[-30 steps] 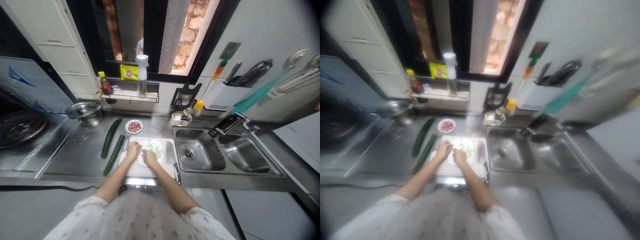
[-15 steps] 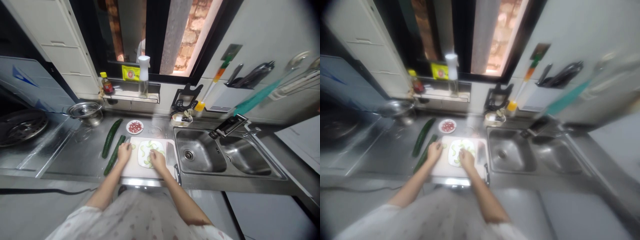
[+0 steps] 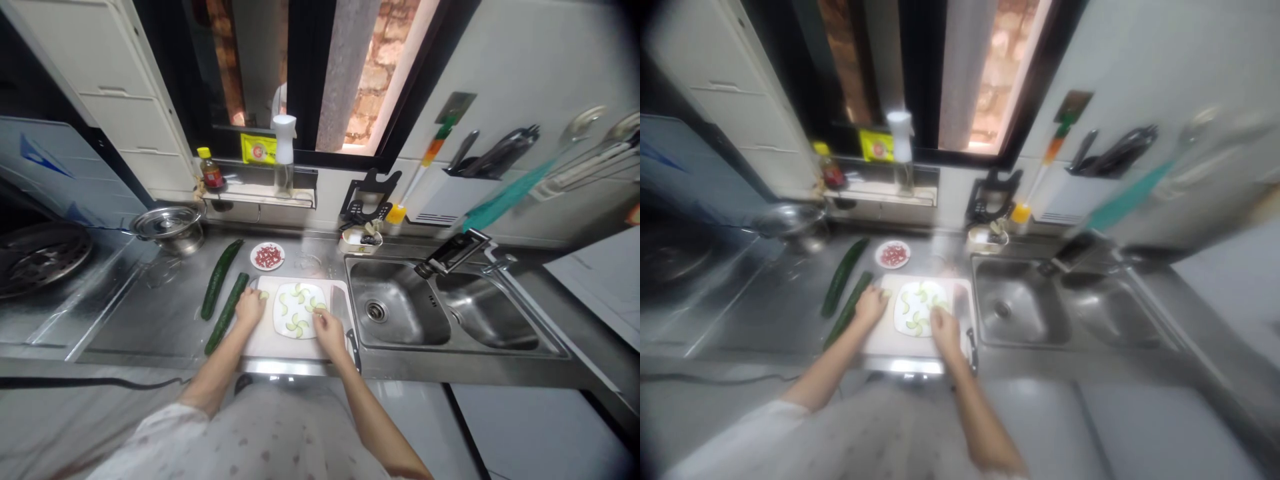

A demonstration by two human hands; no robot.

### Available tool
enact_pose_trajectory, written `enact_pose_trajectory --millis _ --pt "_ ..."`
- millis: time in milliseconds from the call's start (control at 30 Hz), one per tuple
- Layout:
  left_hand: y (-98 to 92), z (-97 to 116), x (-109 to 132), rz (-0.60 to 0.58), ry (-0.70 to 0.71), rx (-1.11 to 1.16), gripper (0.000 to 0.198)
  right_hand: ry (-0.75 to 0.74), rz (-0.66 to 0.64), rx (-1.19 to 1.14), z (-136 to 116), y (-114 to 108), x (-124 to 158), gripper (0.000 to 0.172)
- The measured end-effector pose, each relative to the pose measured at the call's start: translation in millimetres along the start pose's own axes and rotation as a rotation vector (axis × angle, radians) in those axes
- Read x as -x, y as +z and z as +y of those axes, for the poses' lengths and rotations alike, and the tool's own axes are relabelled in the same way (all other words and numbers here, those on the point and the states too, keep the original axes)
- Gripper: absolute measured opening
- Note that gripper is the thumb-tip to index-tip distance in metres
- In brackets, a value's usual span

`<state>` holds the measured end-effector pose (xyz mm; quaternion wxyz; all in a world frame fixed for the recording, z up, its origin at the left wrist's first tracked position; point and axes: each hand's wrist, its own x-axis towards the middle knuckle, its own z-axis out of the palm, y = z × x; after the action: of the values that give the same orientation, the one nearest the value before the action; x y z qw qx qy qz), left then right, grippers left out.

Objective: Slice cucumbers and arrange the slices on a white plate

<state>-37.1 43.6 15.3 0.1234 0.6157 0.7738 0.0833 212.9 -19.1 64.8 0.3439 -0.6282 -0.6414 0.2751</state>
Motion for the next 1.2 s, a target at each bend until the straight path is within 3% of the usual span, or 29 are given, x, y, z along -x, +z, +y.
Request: enact_pose_trajectory --millis 333,633,800,933,1033,1200 --pt "-3.4 -2.3 -17.9 -0.010 -0.046 0.098 0.024 0.012 -0.016 -0.051 1.1 -1.6 2.8 0.035" --pt "-14.0 6.3 -0.1 0.050 -0.057 0.349 0.011 0.017 -0.040 -0.083 -2.4 -1.5 2.1 0.034" --pt "-35.2 18.1 19.4 0.072 0.046 0.630 0.010 0.008 -0.047 -0.076 -9.1 -1.2 -3.4 0.032" --pt "-60.5 38.2 38.7 -0.004 0.191 0.858 0.013 -0.058 -0.029 -0.062 -27.1 -1.9 -14.5 0.031" --pt "-79.3 52.3 51.0 -0.070 0.282 0.939 0.017 -0.162 -0.015 -0.075 -44.6 -4.2 -23.3 0.029" --pt "-103.6 65.0 63.4 -0.121 0.307 0.988 0.020 -0.294 -0.011 -0.122 -66.1 -11.4 -31.7 0.028"
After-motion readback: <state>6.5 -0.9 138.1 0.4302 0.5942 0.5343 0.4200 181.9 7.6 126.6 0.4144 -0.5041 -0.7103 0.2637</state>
